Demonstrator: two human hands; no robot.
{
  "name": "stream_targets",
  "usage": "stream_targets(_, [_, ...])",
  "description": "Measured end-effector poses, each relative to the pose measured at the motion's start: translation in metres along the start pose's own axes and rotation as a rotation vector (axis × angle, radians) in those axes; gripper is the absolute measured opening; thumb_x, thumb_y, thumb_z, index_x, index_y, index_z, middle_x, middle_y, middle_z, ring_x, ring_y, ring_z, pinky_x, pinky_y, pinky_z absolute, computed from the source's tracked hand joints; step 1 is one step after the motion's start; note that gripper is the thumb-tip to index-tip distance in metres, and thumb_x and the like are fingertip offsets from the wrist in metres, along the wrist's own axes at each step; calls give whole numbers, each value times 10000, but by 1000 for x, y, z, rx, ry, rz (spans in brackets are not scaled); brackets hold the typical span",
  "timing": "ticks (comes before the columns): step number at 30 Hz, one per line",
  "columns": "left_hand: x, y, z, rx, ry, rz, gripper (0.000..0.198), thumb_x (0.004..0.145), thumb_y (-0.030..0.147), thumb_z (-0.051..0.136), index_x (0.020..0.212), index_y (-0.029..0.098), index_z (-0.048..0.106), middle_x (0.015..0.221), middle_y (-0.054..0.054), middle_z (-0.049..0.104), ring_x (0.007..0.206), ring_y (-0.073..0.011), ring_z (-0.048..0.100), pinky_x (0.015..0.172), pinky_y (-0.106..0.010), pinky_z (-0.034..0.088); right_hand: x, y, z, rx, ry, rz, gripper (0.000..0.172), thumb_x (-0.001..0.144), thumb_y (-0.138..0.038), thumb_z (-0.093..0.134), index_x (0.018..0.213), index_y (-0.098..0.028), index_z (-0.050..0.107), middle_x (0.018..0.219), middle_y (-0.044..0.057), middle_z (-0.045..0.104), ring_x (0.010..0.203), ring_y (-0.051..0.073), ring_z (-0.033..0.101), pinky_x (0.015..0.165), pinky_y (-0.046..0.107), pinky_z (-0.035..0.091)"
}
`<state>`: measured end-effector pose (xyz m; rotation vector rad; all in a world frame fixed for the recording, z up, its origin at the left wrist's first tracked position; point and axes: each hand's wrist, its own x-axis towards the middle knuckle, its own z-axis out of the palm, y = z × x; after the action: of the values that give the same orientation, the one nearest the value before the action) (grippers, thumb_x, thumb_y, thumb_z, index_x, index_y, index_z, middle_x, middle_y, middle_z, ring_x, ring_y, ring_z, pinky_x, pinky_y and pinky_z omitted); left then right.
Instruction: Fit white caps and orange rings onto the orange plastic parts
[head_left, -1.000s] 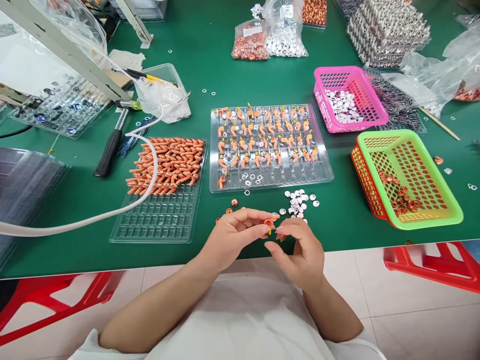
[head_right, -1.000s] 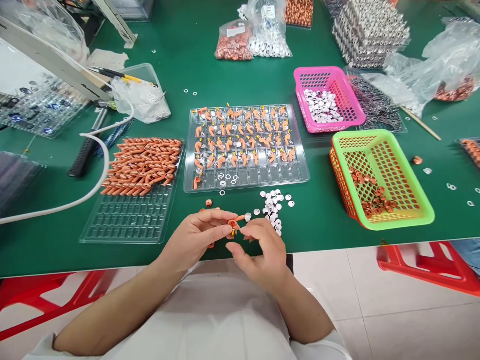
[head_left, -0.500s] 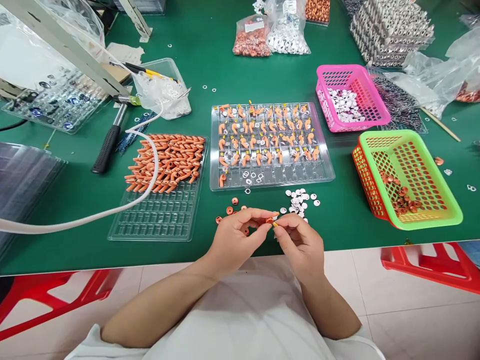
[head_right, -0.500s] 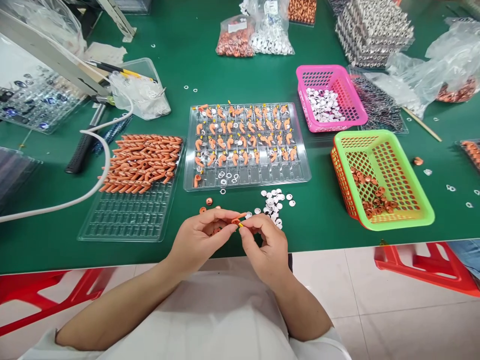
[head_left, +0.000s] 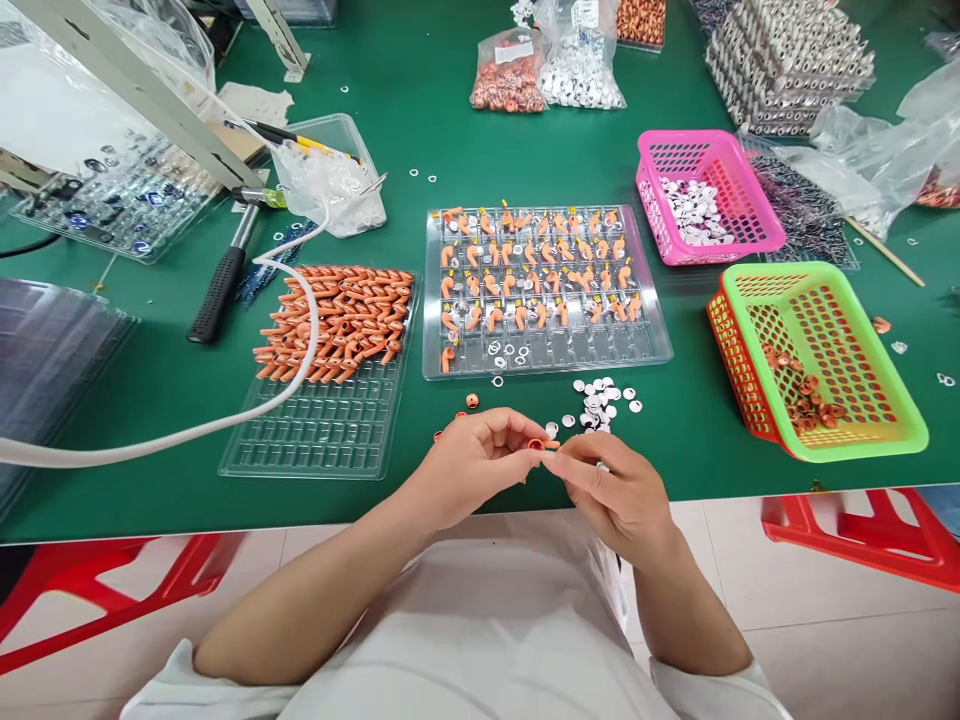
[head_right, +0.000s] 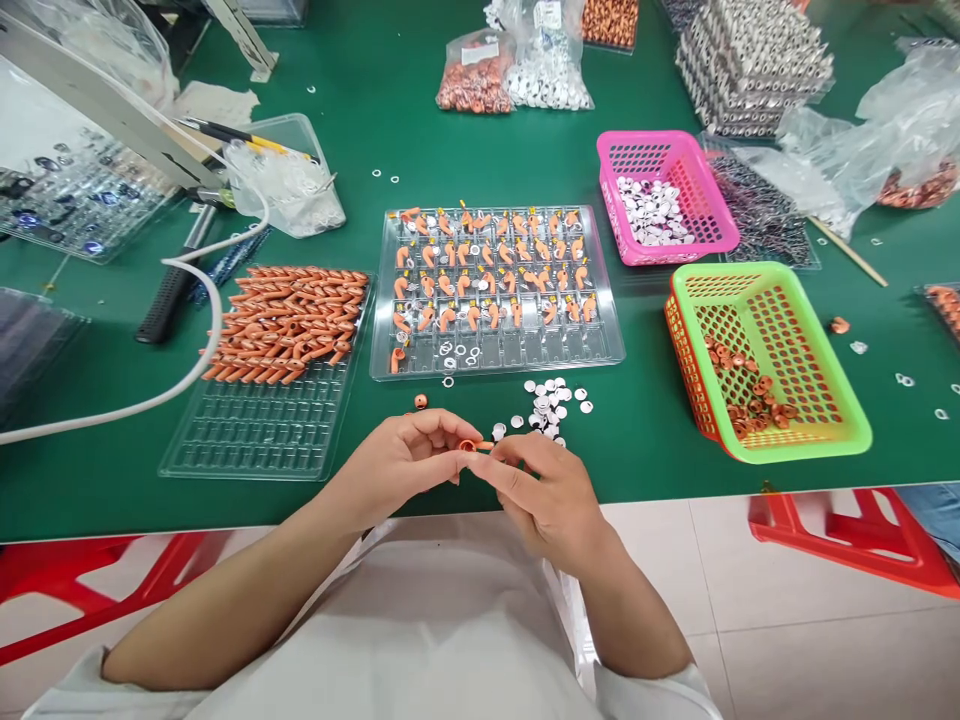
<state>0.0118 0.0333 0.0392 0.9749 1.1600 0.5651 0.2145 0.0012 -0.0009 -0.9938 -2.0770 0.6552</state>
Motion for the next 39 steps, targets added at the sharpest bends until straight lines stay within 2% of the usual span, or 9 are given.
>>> stream_targets(4, [0, 5, -1, -22, -51, -40, 128, 736, 196, 689, 855, 148, 693, 691, 7, 653, 625, -106, 604, 566, -212, 511, 3, 1, -5, -146, -27, -68, 532, 903, -63, 530, 1329, -379, 564, 975, 40, 687, 768, 157, 606, 640, 280, 486])
stream_targets(10, [0, -1, -1, -66, -70, -48, 143, 720, 202, 702, 854, 156, 689, 713, 7, 650, 639, -111, 603, 613, -242, 524, 0, 3, -4, -234, -81, -101, 419, 913, -134, 559, 1236, -389, 633, 967, 34, 675, 754, 162, 606, 618, 285, 478])
stream_targets(13, [0, -3, -3, -102, -91, -57, 162, 710, 201, 715, 863, 153, 692, 731, 3, 653, 632, -109, 599, 625, -253, 531, 0, 4, -3, -270, -41, -172, 397, 908, -119, 588, 1188, -391, 659, 920, 19, 691, 738, 157, 609, 643, 294, 494])
stream_targets(17, [1, -2, -4, -125, -114, -63, 165, 714, 219, 730, 860, 150, 695, 733, 1, 661, 614, -104, 597, 611, -246, 530, 2, 3, -1, -210, -7, -210, 414, 888, -74, 595, 1216, -322, 644, 911, 37, 701, 743, 167, 622, 651, 310, 500])
stream_targets(22, [0, -3, -1, -120, -107, -19, 152, 784, 250, 682, 899, 153, 704, 776, -14, 689, 649, -113, 625, 654, -255, 553, 3, -8, 8, 47, 105, 8, 382, 890, -47, 582, 1183, -286, 634, 903, 40, 637, 758, 162, 599, 629, 296, 488])
stream_targets(27, [-1, -14, 7, -37, 19, 79, 154, 787, 241, 674, 915, 158, 700, 870, -46, 710, 752, -153, 656, 706, -288, 567, 1, -19, 21, 280, 243, 376, 197, 919, -114, 593, 1021, -264, 670, 858, 19, 586, 739, 147, 547, 603, 277, 446])
stream_targets(29, [-1, -19, 10, 34, 81, 151, 138, 799, 221, 652, 914, 160, 699, 874, -50, 719, 766, -160, 666, 705, -284, 557, 1, -21, 26, 349, 286, 468, 134, 925, -152, 604, 969, -260, 671, 849, 15, 579, 736, 147, 528, 609, 280, 434])
stream_targets(33, [1, -25, 16, 144, 191, 298, 121, 810, 162, 619, 894, 164, 706, 829, -33, 736, 746, -142, 677, 699, -248, 542, 1, -25, 35, 471, 360, 520, 87, 924, -185, 615, 898, -255, 659, 831, 10, 566, 752, 154, 525, 628, 283, 436])
stream_targets(39, [0, -25, 20, 234, 295, 406, 142, 798, 115, 622, 868, 169, 734, 827, -36, 766, 710, -136, 678, 630, -228, 519, 0, -26, 35, 493, 323, 512, 93, 931, -191, 606, 908, -258, 667, 842, 12, 574, 760, 157, 531, 630, 283, 426])
